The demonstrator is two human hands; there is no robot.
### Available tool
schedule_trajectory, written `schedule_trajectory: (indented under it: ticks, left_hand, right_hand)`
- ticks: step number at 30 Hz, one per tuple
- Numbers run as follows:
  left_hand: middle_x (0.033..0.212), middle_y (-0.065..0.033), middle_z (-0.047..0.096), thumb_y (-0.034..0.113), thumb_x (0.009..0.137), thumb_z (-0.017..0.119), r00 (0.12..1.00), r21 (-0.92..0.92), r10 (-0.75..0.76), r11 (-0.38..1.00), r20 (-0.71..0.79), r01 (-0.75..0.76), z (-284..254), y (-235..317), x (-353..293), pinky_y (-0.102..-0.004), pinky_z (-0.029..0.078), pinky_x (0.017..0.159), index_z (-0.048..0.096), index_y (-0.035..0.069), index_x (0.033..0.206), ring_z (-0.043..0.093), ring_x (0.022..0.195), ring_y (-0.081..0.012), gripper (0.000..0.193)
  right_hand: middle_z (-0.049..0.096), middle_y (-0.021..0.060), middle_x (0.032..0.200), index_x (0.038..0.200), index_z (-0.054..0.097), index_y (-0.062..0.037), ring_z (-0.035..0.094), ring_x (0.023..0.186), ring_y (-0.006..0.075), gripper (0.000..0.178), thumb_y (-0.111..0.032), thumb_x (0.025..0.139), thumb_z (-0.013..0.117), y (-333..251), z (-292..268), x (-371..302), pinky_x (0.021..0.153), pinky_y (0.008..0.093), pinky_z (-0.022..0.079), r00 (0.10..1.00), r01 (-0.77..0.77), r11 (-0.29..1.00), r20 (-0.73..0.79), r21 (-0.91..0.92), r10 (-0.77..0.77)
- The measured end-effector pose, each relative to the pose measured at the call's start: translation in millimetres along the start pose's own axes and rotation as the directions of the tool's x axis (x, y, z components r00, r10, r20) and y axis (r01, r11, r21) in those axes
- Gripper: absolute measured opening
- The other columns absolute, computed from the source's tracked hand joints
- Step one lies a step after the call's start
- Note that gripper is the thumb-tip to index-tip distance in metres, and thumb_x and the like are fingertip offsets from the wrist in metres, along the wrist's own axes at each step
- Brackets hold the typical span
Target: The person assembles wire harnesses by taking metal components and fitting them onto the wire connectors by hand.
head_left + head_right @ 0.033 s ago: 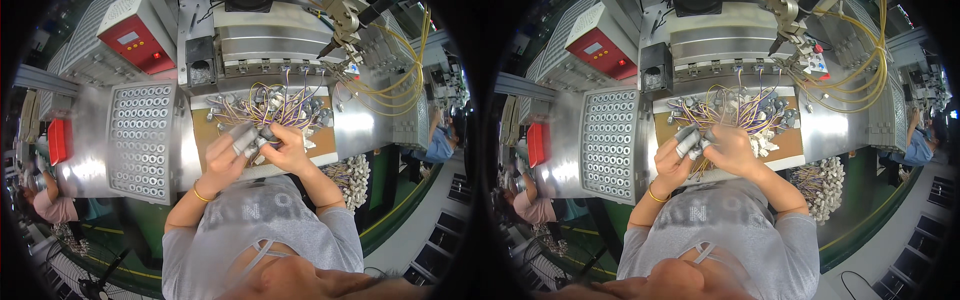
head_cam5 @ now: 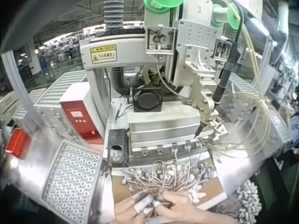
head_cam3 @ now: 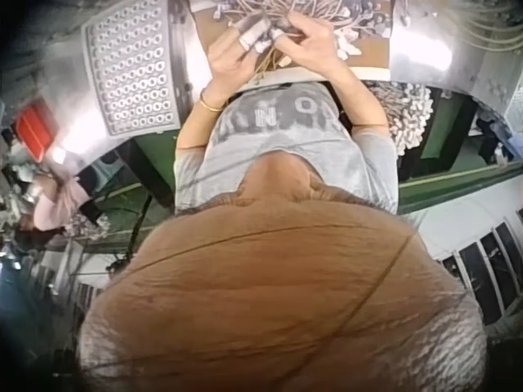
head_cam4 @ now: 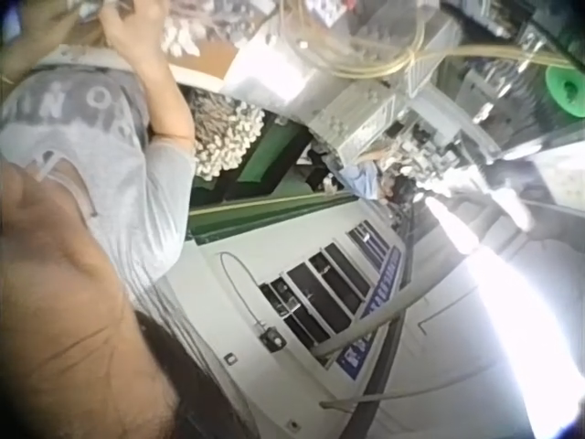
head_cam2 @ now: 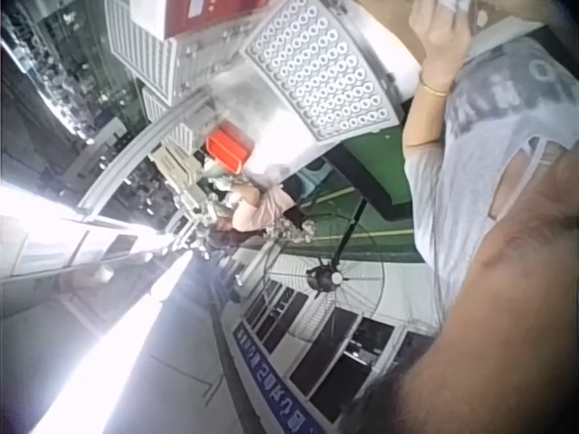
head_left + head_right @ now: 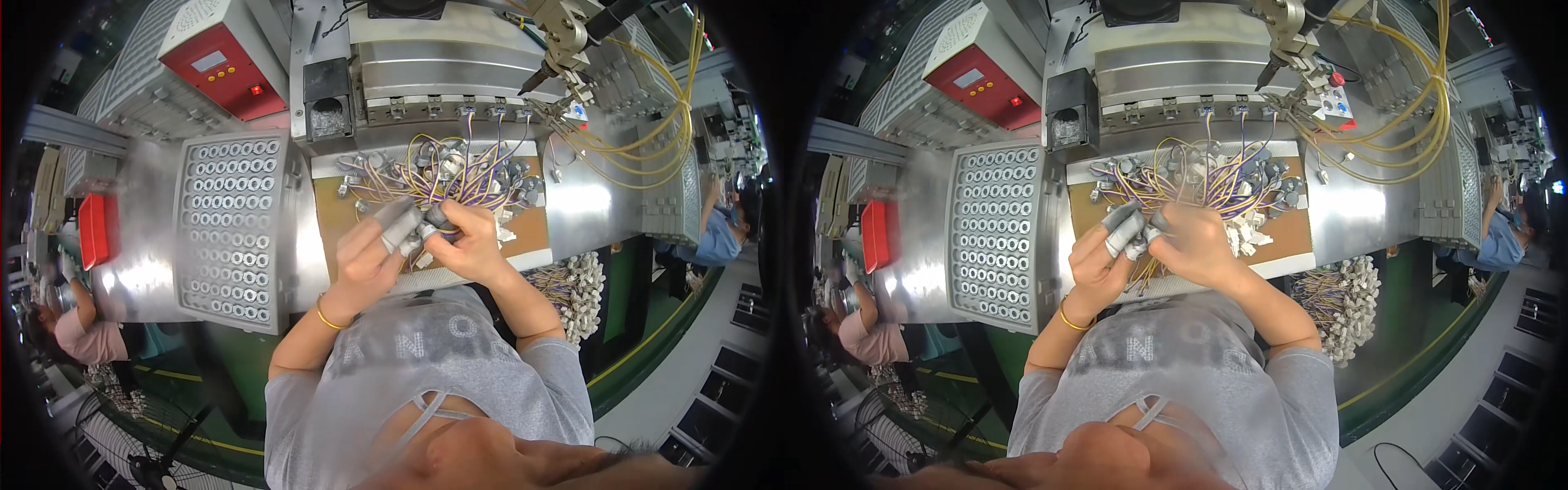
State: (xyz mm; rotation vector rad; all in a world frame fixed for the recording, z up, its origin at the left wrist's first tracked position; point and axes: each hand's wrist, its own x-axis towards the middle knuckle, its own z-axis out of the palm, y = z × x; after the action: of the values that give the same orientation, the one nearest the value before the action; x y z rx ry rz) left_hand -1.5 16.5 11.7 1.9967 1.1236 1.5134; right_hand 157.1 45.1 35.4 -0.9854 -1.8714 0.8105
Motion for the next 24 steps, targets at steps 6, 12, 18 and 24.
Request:
schedule_trajectory:
  ticks: [6,12,18,24]
  left_hand:
    - [0.097,-0.0147,0.061,0.0,0.071,0.063,0.968,-0.194,-0.234,0.949,0.085,0.247,0.5,-0.7,-5.7,-0.0268,0.049,0.067,0.06,-0.003,0.098,0.061,0.081,-0.0213,0.027]
    - [0.093,-0.0111,0.061,0.0,0.082,0.051,0.697,-0.701,-0.644,0.338,0.313,0.627,7.5,-9.5,-2.7,-0.0189,0.044,0.05,0.057,-0.004,0.1,0.054,0.059,-0.0081,0.02]
    - [0.11,-0.0114,0.054,0.008,0.082,0.055,0.714,-0.75,-0.451,0.136,0.535,0.648,32.8,-11.0,19.5,-0.0197,0.046,0.052,0.047,0.0,0.117,0.057,0.071,-0.0105,0.037]
    - [0.123,-0.0198,0.041,0.015,0.073,0.061,0.747,0.235,-0.294,0.954,0.596,0.188,84.9,-38.3,16.6,-0.0375,0.037,0.09,0.035,-0.001,0.125,0.045,0.106,-0.0314,0.061]
  right_hand:
    - [0.046,0.0008,0.052,0.062,0.044,-0.0004,0.04,0.045,0.0037,0.011,0.0,0.063,0.054,9.2,6.9,-9.7,0.038,0.0233,0.033,0.964,-0.253,0.959,0.114,0.126,0.239]
    - [0.052,-0.0013,0.063,0.075,0.051,0.001,0.044,0.053,0.0019,0.006,0.002,0.07,0.054,10.8,-4.7,-4.6,0.045,0.0199,0.035,0.923,-0.364,0.909,0.209,0.203,0.322]
    - [0.057,0.0,0.071,0.092,0.057,0.0004,0.049,0.061,0.0027,0.017,-0.011,0.079,0.054,6.8,-38.1,5.8,0.05,0.0183,0.039,0.806,-0.587,0.73,0.344,0.351,0.482]
    - [0.059,0.0016,0.074,0.094,0.057,-0.0011,0.052,0.057,0.0058,0.022,-0.01,0.074,0.056,85.2,-94.0,0.3,0.049,0.0187,0.04,0.77,-0.189,0.879,-0.489,0.438,0.409]
